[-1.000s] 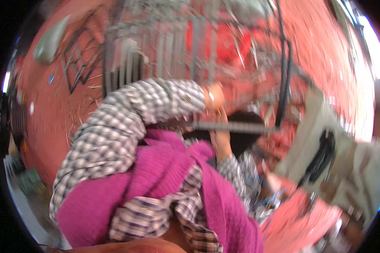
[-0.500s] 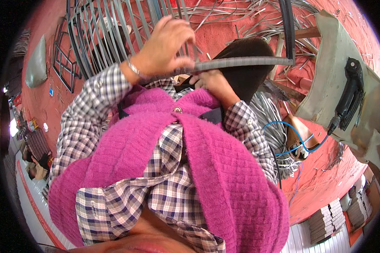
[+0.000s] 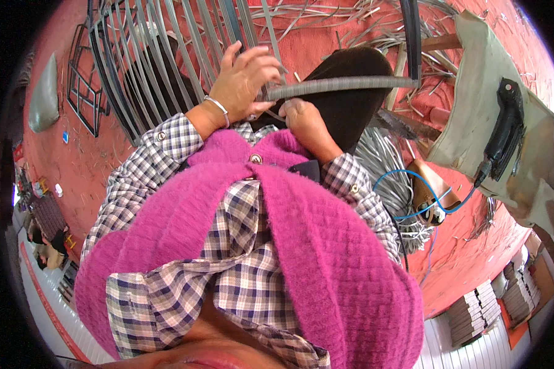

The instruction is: The person assembles a metal chair frame by hand, weaving thin metal strips through the vertical bars and securing them with a staple gun. The person repeatedly positions the strips and fastens them to the frame.

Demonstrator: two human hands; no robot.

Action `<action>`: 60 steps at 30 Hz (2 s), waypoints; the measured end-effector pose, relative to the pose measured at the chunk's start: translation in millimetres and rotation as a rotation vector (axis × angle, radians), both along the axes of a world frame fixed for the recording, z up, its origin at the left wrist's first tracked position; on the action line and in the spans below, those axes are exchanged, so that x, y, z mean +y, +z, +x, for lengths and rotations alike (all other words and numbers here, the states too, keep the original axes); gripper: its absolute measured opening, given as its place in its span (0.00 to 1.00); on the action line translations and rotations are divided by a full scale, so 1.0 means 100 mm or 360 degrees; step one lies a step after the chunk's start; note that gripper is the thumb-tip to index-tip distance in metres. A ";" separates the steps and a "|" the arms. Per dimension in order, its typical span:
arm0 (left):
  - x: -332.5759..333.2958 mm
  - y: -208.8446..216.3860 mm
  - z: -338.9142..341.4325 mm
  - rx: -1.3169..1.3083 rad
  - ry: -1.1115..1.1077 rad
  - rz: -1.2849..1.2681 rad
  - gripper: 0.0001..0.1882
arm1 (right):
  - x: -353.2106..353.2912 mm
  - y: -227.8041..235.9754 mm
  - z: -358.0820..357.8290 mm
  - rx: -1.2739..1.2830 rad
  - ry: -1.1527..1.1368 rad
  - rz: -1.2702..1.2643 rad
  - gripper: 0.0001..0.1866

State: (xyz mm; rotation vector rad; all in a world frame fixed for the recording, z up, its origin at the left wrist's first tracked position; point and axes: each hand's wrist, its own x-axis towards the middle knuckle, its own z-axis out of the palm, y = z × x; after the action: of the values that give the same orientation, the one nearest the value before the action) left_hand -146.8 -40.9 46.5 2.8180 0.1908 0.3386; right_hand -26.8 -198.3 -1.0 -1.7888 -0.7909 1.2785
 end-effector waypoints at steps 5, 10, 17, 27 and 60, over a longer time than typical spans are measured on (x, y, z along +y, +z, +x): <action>0.06 -0.09 -0.03 -0.0318 -0.0390 0.0071 0.16 | 0.04 0.45 0.01 0.0072 0.0311 0.0052 0.09; 0.08 -0.01 0.06 -0.0357 -0.0265 -0.0342 0.05 | 0.29 1.02 0.24 -0.0162 0.0427 0.0056 0.11; 1.53 0.69 0.76 -0.0698 0.0242 -0.0687 0.11 | 0.49 0.71 0.67 -0.1224 0.0492 -0.0151 0.11; 2.74 0.61 1.34 -0.0214 0.0799 -0.0797 0.15 | 0.50 0.53 0.63 -0.1248 0.0312 0.0018 0.09; 2.63 0.47 1.28 0.0387 0.0711 -0.1275 0.15 | 2.70 0.51 0.96 0.1240 -0.0490 0.1002 0.15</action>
State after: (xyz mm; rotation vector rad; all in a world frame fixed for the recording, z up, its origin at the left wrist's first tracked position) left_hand -19.2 221.7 93.6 1.9890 0.8121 -0.0095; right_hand 69.1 71.7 49.8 -0.7694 -0.3765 1.1989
